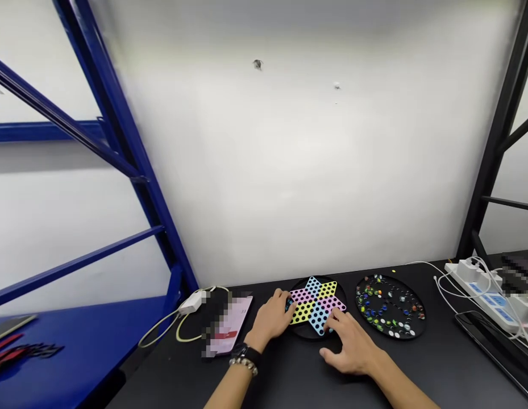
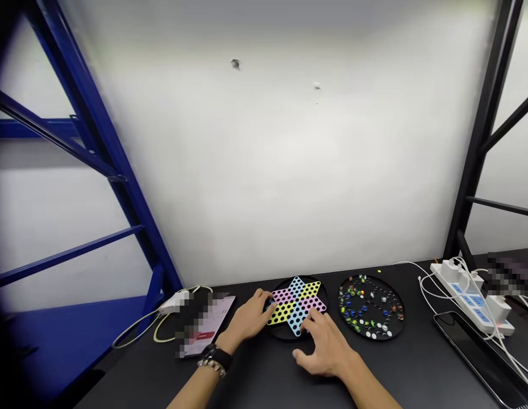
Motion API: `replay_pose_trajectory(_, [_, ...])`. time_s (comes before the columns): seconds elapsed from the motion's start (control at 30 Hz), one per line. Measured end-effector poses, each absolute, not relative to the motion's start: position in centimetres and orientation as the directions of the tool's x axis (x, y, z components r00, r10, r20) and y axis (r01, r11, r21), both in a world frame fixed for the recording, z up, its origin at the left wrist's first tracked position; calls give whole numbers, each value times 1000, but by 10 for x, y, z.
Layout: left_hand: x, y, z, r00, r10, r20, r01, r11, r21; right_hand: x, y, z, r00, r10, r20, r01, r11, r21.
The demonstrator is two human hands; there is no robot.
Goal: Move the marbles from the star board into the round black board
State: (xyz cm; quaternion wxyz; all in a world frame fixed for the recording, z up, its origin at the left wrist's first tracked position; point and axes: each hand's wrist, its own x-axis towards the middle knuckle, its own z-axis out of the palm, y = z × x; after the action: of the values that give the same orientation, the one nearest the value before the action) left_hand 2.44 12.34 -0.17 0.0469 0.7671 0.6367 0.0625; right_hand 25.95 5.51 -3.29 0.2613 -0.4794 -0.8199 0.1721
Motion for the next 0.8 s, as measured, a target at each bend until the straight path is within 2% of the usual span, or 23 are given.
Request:
replay_pose_trajectory(0.1, [40,126,-3,121,991,65,992,-123,27,260,54,-32,-399,878,265,683,477,-553])
replay_pose_trajectory(0.17, [44,126,-8,79,992,97,997,-78,-11,260,53,-30,-396,882,256,680,469,-563])
replay_pose_trajectory(0.33, [44,128,-19,58,988,145,998,-54,-31,259,53,-25,-404,882,243,672,467,-575])
replay_pose_trajectory(0.5, [49,131,-19,57,994,98,995,-48,-88,259,53,-25,-416,873,253,662,482,-574])
replay_pose_trajectory(0.8, [51,123,-24,152,985,81,980,-139,-140,260,54,-28,-417,868,269,649,492,-580])
